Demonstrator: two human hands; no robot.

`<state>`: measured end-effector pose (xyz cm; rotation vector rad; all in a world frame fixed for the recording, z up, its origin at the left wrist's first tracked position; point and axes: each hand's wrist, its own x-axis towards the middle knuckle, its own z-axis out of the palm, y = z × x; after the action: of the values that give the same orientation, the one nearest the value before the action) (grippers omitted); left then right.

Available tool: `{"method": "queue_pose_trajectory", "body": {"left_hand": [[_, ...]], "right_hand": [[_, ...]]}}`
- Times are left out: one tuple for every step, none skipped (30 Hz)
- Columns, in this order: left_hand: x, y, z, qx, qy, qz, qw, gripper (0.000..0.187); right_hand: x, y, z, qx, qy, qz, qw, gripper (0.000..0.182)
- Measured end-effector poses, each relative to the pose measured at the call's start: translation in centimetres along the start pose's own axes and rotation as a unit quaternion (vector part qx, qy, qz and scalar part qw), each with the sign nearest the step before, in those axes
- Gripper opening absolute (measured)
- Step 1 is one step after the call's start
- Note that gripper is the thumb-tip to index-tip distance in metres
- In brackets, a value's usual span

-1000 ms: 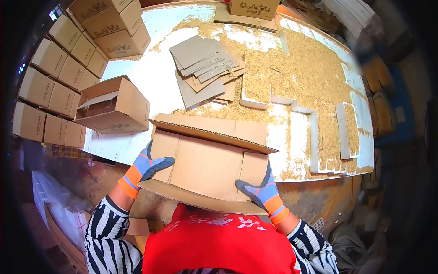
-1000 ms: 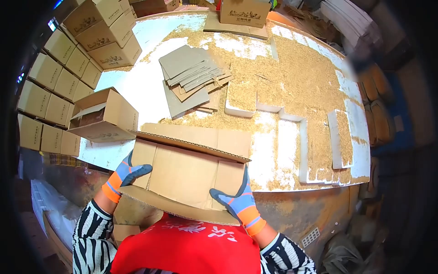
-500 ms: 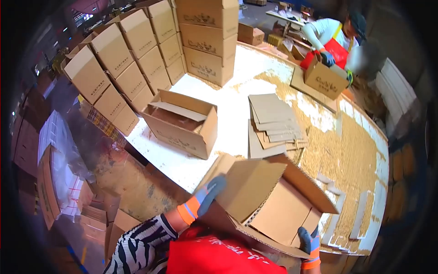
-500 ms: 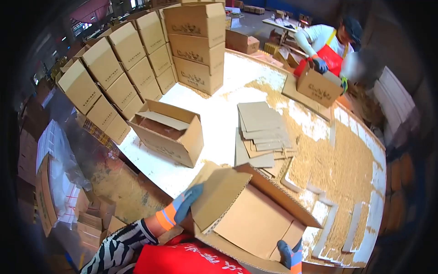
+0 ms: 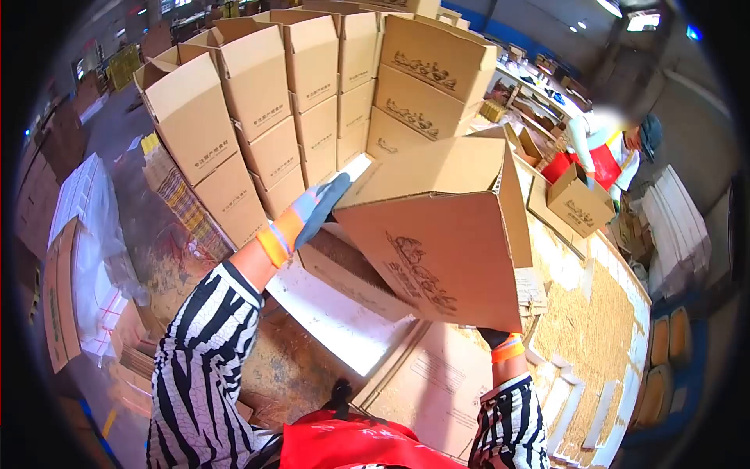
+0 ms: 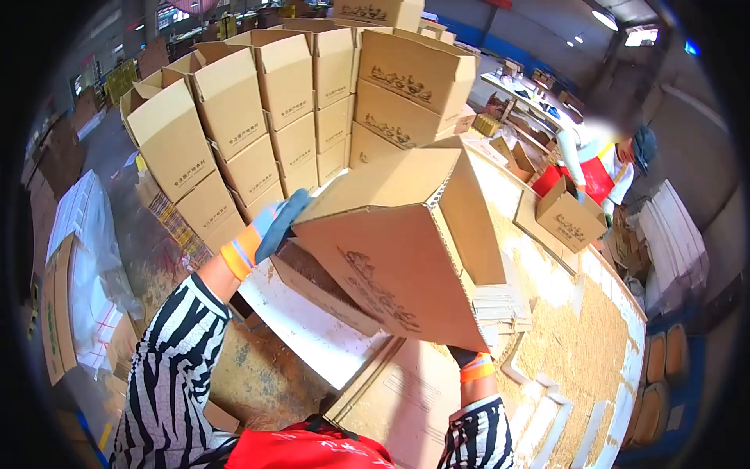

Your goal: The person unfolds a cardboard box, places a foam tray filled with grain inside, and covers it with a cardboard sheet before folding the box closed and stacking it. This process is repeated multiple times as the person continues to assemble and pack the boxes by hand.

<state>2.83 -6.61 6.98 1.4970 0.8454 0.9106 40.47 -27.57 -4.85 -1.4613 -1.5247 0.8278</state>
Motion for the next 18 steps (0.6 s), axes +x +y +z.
{"method": "queue_pose_trajectory", "body": {"left_hand": [[1.1, -2.6, -2.3, -0.014, 0.01, 0.005, 1.0, 0.055], [2.7, -7.1, -5.2, -0.028, 0.02, 0.007, 0.999, 0.057], [2.4, -7.4, -6.2, -0.038, 0.058, -0.004, 0.998, 0.061], [2.0, -7.5, -7.2, -0.049, 0.095, -0.014, 0.994, 0.065], [2.4, -10.7, -9.0, -0.065, 0.066, -0.015, 0.996, 0.073], [2.1, -12.3, -9.7, -0.095, -0.006, -0.077, 0.993, 0.075], [1.5, -13.3, -9.6, -0.124, -0.079, -0.139, 0.979, 0.078], [1.0, -14.4, -8.4, 0.063, 0.023, -0.242, 0.968, 0.081], [0.7, -15.4, -8.3, 0.033, 0.005, -0.225, 0.974, 0.077], [0.6, -16.5, -8.7, -0.066, -0.034, -0.147, 0.986, 0.075], [0.8, -17.4, -8.9, -0.153, -0.07, -0.087, 0.982, 0.072], [0.8, -18.7, -8.9, -0.22, -0.089, -0.032, 0.971, 0.07], [1.0, -19.8, -8.6, -0.271, -0.096, 0.019, 0.958, 0.068], [1.1, -20.8, -8.0, -0.316, -0.104, 0.07, 0.941, 0.066], [1.1, -21.7, -7.5, -0.355, -0.11, 0.111, 0.922, 0.065], [1.3, -22.5, -7.3, -0.375, -0.117, 0.133, 0.91, 0.065], [1.2, -23.3, -7.1, -0.385, -0.118, 0.144, 0.904, 0.065], [1.0, -23.3, -7.1, -0.359, -0.114, 0.117, 0.919, 0.063]], "right_hand": [[0.3, -0.2, -0.1, 0.029, -0.007, 0.01, 1.0, 0.045], [0.4, -0.1, -0.3, 0.05, -0.014, 0.019, 0.998, 0.046], [0.4, -0.1, -0.4, 0.072, -0.021, 0.029, 0.997, 0.046], [0.6, -0.4, -0.7, 0.086, -0.026, 0.031, 0.995, 0.047], [0.7, -0.8, -0.6, 0.082, -0.032, 0.034, 0.996, 0.047], [0.9, -1.6, -0.5, 0.077, -0.038, 0.036, 0.996, 0.047], [1.2, -2.4, -0.4, 0.073, -0.044, 0.038, 0.996, 0.047], [1.3, -3.5, 0.0, 0.072, -0.053, 0.015, 0.996, 0.047], [1.6, -4.2, 0.0, -0.008, -0.062, 0.001, 0.998, 0.046], [2.0, -4.9, 0.1, -0.088, -0.068, -0.015, 0.994, 0.045], [2.5, -5.5, 0.0, -0.242, -0.072, -0.021, 0.967, 0.044], [2.9, -5.8, -0.1, -0.391, -0.077, -0.026, 0.917, 0.043], [3.5, -5.4, -0.1, -0.344, -0.082, -0.018, 0.935, 0.042], [4.6, -5.6, 0.4, -0.297, -0.085, -0.011, 0.951, 0.042], [5.4, -6.0, 0.7, -0.248, -0.087, -0.002, 0.965, 0.041], [6.0, -6.7, 0.7, -0.216, -0.082, 0.022, 0.973, 0.042], [6.0, -6.5, 1.2, -0.067, -0.03, 0.064, 0.995, 0.044], [6.2, -6.3, 1.9, 0.083, 0.023, 0.103, 0.991, 0.046]]}}
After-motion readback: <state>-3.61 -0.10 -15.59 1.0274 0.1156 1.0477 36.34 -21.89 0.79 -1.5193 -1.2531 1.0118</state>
